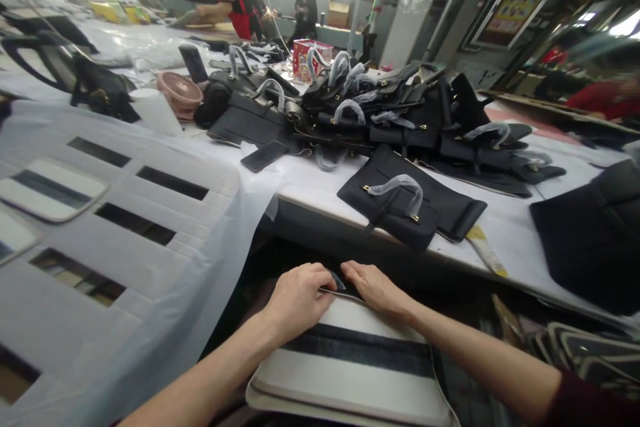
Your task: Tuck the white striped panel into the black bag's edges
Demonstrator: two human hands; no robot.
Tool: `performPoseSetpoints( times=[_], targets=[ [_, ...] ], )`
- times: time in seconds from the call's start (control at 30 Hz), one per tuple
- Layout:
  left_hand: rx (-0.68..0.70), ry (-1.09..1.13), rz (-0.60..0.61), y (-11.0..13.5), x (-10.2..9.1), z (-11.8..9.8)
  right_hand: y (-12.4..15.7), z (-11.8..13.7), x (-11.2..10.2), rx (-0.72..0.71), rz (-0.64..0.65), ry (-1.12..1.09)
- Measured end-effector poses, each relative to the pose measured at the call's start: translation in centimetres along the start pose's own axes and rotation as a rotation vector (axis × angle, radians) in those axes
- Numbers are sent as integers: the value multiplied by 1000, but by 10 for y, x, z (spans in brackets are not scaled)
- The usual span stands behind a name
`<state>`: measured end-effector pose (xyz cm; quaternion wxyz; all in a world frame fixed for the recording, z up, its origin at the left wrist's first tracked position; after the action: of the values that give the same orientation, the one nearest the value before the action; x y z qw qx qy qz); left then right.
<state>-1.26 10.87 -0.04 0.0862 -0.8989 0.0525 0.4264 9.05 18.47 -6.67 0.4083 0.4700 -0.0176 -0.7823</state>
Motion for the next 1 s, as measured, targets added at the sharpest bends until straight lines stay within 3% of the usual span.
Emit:
performPoseSetpoints(
  times=[0.33,0.6,0.8,1.0],
  targets=[
    [138,-41,-19,8,-1,2,-7,19,14,-60,-18,252],
    [108,-32,-11,11,-7,7,-8,46,26,-161,18,302],
    [-117,234,-75,25,-20,51,-13,59,33,-185,59,276],
    [-243,619,-130,42,-9,91,-16,70,37,-191,91,220]
  ],
)
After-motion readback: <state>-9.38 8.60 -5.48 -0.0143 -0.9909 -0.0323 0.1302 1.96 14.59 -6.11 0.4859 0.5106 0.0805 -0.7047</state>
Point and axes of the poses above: each hand's wrist, its own y-axis away from the middle knuckle, its own x-axis out of the palm, z = x × y, the point moved 10 cm from there along -y, towards the middle knuckle, and after that the axes turned 8 degrees about x, right-handed, at the moved point
